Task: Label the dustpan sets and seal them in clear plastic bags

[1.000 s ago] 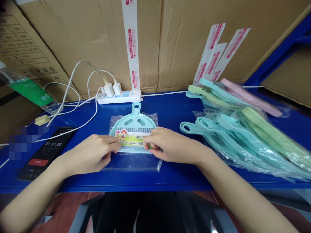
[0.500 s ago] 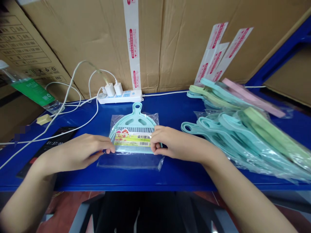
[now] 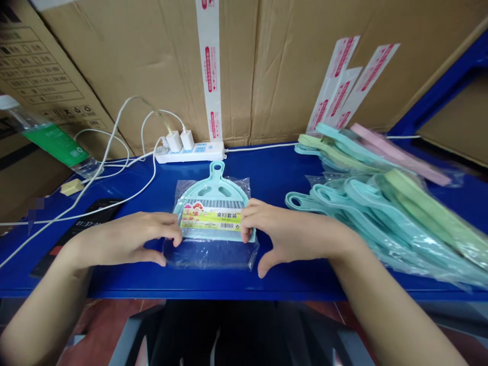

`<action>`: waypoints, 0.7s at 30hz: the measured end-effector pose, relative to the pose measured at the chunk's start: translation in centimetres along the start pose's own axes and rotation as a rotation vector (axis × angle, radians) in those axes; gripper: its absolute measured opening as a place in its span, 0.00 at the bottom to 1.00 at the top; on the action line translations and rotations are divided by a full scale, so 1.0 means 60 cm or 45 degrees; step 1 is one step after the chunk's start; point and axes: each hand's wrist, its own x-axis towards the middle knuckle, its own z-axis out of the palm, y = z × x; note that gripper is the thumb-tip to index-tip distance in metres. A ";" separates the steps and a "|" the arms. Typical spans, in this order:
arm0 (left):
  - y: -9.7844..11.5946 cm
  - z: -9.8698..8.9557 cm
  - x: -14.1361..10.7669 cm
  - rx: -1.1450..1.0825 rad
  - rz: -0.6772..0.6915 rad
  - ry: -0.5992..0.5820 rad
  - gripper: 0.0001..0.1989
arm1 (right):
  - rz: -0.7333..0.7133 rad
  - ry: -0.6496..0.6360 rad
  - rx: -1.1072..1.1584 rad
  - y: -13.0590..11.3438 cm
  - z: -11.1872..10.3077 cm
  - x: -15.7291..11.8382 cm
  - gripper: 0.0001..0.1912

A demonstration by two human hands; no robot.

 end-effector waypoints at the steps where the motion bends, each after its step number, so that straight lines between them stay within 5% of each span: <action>1: -0.002 -0.001 0.000 -0.038 0.026 -0.003 0.02 | -0.002 -0.007 0.005 0.000 0.000 0.001 0.19; 11: -0.007 -0.014 0.009 -0.215 -0.035 0.052 0.11 | -0.002 0.010 -0.062 -0.011 0.002 0.006 0.18; 17: -0.011 -0.009 0.009 -0.176 -0.061 0.108 0.04 | -0.159 0.123 -0.304 -0.019 0.009 0.005 0.02; 21: -0.008 -0.005 0.015 -0.102 -0.075 0.105 0.18 | -0.160 0.146 -0.334 -0.019 0.012 0.004 0.04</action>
